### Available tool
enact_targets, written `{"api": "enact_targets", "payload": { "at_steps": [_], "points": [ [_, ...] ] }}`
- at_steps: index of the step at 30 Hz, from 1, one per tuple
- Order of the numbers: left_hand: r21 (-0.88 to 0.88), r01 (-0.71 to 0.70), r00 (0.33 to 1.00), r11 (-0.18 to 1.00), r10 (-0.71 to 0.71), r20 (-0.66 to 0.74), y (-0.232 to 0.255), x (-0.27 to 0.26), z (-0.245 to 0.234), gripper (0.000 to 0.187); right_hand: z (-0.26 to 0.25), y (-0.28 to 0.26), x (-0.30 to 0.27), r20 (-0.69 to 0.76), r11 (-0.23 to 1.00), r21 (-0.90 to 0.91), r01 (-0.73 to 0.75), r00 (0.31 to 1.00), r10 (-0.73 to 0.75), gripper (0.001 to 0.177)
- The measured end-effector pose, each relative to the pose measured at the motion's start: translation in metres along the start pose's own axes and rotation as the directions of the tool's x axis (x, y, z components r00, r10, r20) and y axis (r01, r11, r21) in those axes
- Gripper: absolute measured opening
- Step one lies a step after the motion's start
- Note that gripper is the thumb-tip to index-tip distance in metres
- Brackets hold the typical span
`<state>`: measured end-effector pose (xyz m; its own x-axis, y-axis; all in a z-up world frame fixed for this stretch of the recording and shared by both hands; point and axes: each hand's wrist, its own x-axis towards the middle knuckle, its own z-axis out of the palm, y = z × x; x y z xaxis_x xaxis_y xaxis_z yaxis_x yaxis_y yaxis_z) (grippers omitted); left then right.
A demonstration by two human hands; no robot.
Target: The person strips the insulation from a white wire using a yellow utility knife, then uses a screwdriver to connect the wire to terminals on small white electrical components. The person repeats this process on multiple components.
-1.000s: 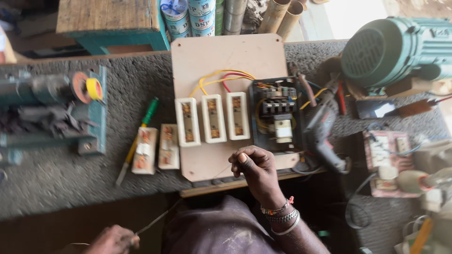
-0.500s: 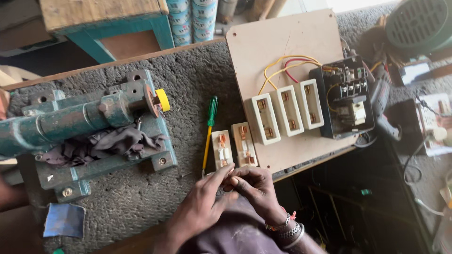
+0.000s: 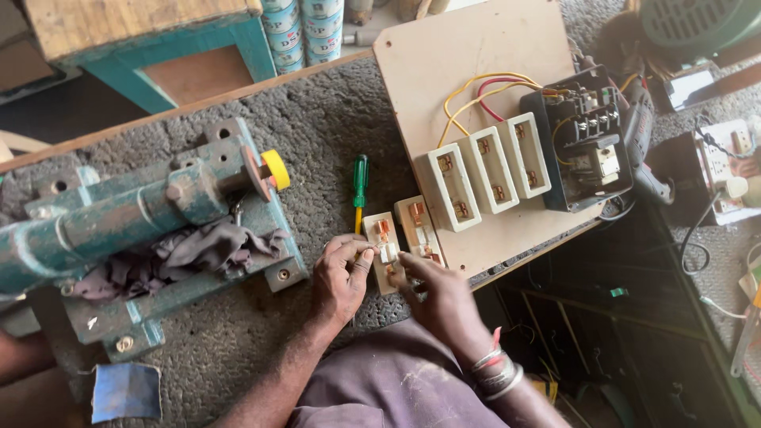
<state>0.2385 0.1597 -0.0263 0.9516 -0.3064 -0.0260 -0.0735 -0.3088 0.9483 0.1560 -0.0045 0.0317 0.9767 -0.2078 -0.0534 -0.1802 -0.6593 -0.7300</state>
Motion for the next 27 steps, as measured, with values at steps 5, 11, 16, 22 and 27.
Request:
{"api": "enact_targets", "payload": {
  "at_steps": [5, 11, 16, 22, 27],
  "points": [
    [0.048, -0.146, 0.989, 0.988, 0.147, -0.018, -0.009, 0.0, 0.004, 0.014, -0.003, -0.021, -0.008, 0.052, 0.991, 0.107, 0.085, 0.994, -0.091, 0.029],
    [0.129, 0.007, 0.995, 0.992, -0.02, 0.102, 0.0, -0.006, -0.011, 0.015, -0.006, -0.018, -0.004, 0.139, 0.979, 0.193, -0.067, 0.989, 0.04, 0.021],
    [0.138, -0.077, 0.991, 0.987, 0.06, 0.122, 0.007, -0.005, -0.016, 0.014, -0.007, -0.011, 0.009, 0.144, 0.995, 0.029, -0.097, 0.985, 0.092, 0.014],
    [0.118, -0.153, 0.971, 0.981, 0.127, 0.2, -0.003, 0.009, -0.004, 0.012, 0.001, -0.009, 0.014, -0.066, 0.994, 0.112, -0.015, 0.998, 0.022, 0.026],
    [0.15, -0.208, 0.962, 0.967, 0.174, 0.21, -0.002, 0.011, -0.005, 0.014, 0.006, -0.009, 0.01, -0.105, 0.998, 0.054, 0.038, 0.994, -0.032, 0.026]
  ]
}}
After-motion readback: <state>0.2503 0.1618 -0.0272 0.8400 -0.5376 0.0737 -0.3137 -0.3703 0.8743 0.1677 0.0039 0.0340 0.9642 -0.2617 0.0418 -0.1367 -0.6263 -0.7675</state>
